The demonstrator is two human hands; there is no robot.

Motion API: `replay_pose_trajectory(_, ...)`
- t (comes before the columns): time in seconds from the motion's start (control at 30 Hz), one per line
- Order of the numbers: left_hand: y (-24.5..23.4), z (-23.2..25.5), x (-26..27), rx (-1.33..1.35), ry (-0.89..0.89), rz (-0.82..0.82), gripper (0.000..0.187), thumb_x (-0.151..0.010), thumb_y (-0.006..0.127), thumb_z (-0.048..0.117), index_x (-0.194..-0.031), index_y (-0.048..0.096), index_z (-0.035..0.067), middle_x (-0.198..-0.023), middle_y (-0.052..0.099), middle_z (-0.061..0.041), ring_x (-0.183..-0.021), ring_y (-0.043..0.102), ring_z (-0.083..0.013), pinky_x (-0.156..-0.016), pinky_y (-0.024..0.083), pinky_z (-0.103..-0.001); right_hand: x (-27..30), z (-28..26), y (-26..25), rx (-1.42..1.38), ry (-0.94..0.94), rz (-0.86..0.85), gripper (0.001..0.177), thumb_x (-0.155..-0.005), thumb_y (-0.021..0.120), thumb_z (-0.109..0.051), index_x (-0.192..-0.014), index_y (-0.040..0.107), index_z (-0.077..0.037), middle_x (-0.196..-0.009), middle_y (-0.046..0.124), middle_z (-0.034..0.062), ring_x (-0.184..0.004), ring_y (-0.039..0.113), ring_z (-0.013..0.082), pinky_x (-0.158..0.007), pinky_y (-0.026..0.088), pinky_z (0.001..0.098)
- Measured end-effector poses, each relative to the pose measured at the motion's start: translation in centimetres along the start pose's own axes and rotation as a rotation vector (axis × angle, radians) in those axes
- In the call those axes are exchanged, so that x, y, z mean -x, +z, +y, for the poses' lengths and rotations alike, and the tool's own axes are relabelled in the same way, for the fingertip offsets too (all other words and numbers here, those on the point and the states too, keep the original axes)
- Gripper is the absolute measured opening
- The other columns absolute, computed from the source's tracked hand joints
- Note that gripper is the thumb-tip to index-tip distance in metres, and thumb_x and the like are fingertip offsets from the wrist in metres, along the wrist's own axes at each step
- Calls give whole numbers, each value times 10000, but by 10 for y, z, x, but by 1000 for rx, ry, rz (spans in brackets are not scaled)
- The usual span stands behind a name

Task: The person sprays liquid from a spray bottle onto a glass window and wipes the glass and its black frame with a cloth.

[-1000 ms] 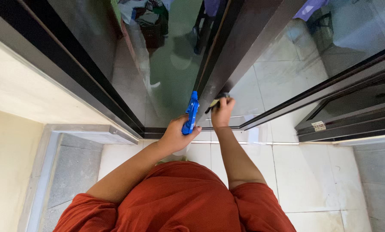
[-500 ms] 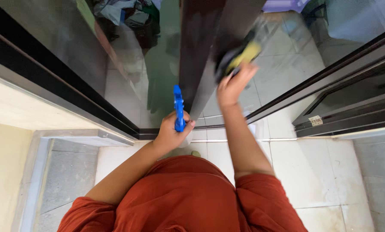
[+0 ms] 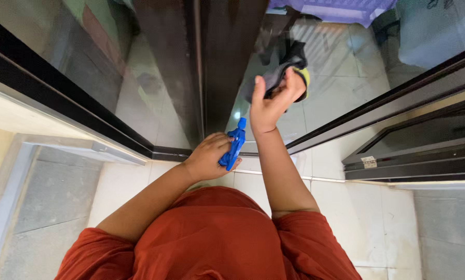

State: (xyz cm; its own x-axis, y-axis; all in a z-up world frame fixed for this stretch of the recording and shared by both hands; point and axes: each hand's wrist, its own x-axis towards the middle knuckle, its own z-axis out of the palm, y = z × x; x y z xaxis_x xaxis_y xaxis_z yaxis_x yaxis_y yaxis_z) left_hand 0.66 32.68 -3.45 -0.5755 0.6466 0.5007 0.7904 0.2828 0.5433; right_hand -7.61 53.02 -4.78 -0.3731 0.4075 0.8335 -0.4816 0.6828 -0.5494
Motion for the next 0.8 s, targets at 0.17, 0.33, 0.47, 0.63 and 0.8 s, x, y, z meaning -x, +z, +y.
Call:
replay_pose_trajectory(0.17, 1, 15, -18, -7, 69, 4, 330, -873, 768, 328, -931, 728, 6, -1153, 708, -147, -1108, 646, -301, -1032, 460, -442, 76, 83, -33, 283, 276, 104, 728, -889, 752, -58, -1467, 327, 70, -1380, 402, 231, -1331, 389, 373, -1184, 271, 458)
replay_pose_trajectory(0.33, 1, 19, -31, -74, 84, 27, 285, -839, 768, 303, -936, 738, 37, -1123, 708, -93, -1094, 623, -273, -1027, 439, -428, 98, 125, -53, -371, 1004, 212, 657, -854, 645, -27, -1447, 365, 18, -1349, 500, 151, -1209, 511, 267, -1086, 408, 431)
replay_pose_trajectory(0.47, 0, 16, -39, -183, 63, -77, 302, -831, 755, 291, -987, 740, 33, -1092, 661, -78, -1125, 578, -261, -1061, 413, -418, 7, 50, -46, -80, 210, 76, 560, -1018, 670, -2, -1511, 406, 3, -1472, 417, 167, -1412, 429, 309, -1256, 306, 397)
replay_pose_trajectory(0.63, -2, 9, -51, -261, 89, -75, 341, -789, 762, 314, -979, 743, 32, -1102, 622, -92, -1152, 554, -275, -1071, 398, -434, -42, 24, -50, 202, 52, -46, 575, -1012, 690, -7, -1539, 467, -54, -1450, 411, 154, -1327, 447, 301, -1141, 374, 320)
replay_pose_trajectory(0.8, -7, -1, -57, -299, 96, -70, 263, -816, 726, 305, -947, 772, 81, -1292, 631, -109, -1337, 486, -273, -1079, 361, -428, 38, 116, -73, 245, 547, 280, 769, -901, 647, 49, -1588, 311, -26, -1448, 307, 222, -1303, 394, 356, -1114, 328, 393)
